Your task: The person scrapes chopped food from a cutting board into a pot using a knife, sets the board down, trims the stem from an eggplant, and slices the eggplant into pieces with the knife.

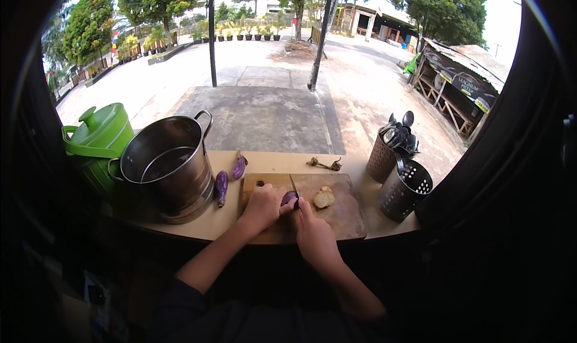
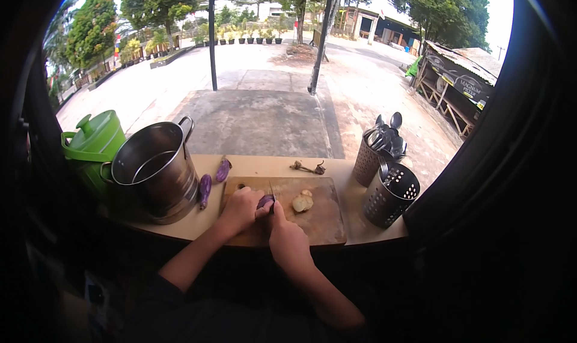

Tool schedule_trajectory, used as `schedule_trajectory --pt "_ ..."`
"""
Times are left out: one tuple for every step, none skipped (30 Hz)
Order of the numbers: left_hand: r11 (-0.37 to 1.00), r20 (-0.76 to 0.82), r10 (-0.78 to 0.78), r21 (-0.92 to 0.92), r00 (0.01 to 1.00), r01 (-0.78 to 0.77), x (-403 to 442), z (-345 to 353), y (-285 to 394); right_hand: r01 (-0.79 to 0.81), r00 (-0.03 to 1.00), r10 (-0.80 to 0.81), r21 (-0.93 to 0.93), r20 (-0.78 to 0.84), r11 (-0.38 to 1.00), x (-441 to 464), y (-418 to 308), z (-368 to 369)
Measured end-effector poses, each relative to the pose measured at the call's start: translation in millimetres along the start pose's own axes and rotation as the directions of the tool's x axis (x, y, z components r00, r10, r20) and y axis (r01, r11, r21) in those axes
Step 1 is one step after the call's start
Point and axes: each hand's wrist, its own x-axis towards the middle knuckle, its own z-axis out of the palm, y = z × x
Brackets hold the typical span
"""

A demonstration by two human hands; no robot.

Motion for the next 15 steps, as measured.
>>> schedule_trajectory --pt "1.000 -0.012 0.021 0.003 1.000 -0.021 0.3 0.0 -0.2 -0.010 1.000 0.010 -0.013 0.010 1.000 5.3 -1.7 -0.5" --pt "1.000 -0.014 0.022 0.004 1.000 -0.022 0.3 -0.8 0.4 -0.018 1.000 0.019 -0.027 0.020 0.999 7.7 -2.6 -1.2" --pt "1.000 -0.008 0.008 -0.003 1.000 -0.008 0.4 -2.7 2.2 -0.017 1.000 0.018 -0.028 0.017 0.999 6.5 -2.1 -2.3" --pt "1.000 -0.001 -0.005 -0.010 1.000 0.005 0.3 -4.6 4.1 -0.018 1.000 0.018 -0.002 0.022 1.000 3.6 -0.9 -3.8" --pt "1.000 -0.003 -0.002 -0.010 1.000 0.002 0.1 -6.5 6.7 -0.018 0.999 0.017 0.025 0.027 1.000 0.7 0.2 -5.5" --pt "0.999 0.004 -0.038 0.003 0.999 0.038 0.2 -8.0 9.6 -0.014 1.000 0.013 0.023 0.024 1.000 -4.8 -1.1 -9.9" --pt "0.997 0.013 -0.075 0.017 0.997 0.075 0.2 -8.8 10.6 -0.044 0.996 0.046 -0.017 0.080 0.999 -13.6 -4.7 -15.5" --pt "0.997 0.012 -0.076 0.018 0.997 0.076 0.5 -8.1 9.6 -0.074 0.987 0.081 -0.057 0.135 0.996 -18.3 -7.2 -18.5" --pt "0.998 0.000 -0.058 0.004 0.998 0.058 0.6 -6.3 8.2 -0.073 0.987 0.081 -0.057 0.137 0.996 -18.0 -8.0 -19.0" --pt "0.999 -0.011 -0.041 -0.011 0.999 0.041 0.0 -4.9 7.5 -0.077 0.988 0.083 -0.051 0.127 0.996 -17.5 -8.7 -19.4" --pt "0.999 -0.009 -0.044 -0.012 0.999 0.044 0.1 -4.0 6.2 -0.081 0.989 0.086 -0.044 0.118 0.996 -16.7 -9.2 -19.9" --pt "0.999 -0.002 -0.034 -0.020 0.999 0.034 1.3 -3.4 4.2 -0.082 0.989 0.087 -0.045 0.122 0.996 -12.1 -6.8 -16.4" --pt "0.999 0.007 -0.023 -0.028 1.000 0.023 1.5 -3.3 3.8 -0.064 0.993 0.066 -0.030 0.095 0.998 -4.7 -2.3 -9.4" --pt "0.999 0.011 -0.022 -0.029 1.000 0.022 0.9 -3.5 4.8 -0.045 0.997 0.046 -0.016 0.066 0.999 0.1 -0.5 -5.5" --pt "0.999 0.003 -0.032 -0.034 0.999 0.032 1.1 -4.4 6.2 -0.047 0.997 0.048 -0.016 0.065 0.999 2.8 -2.1 -5.8"
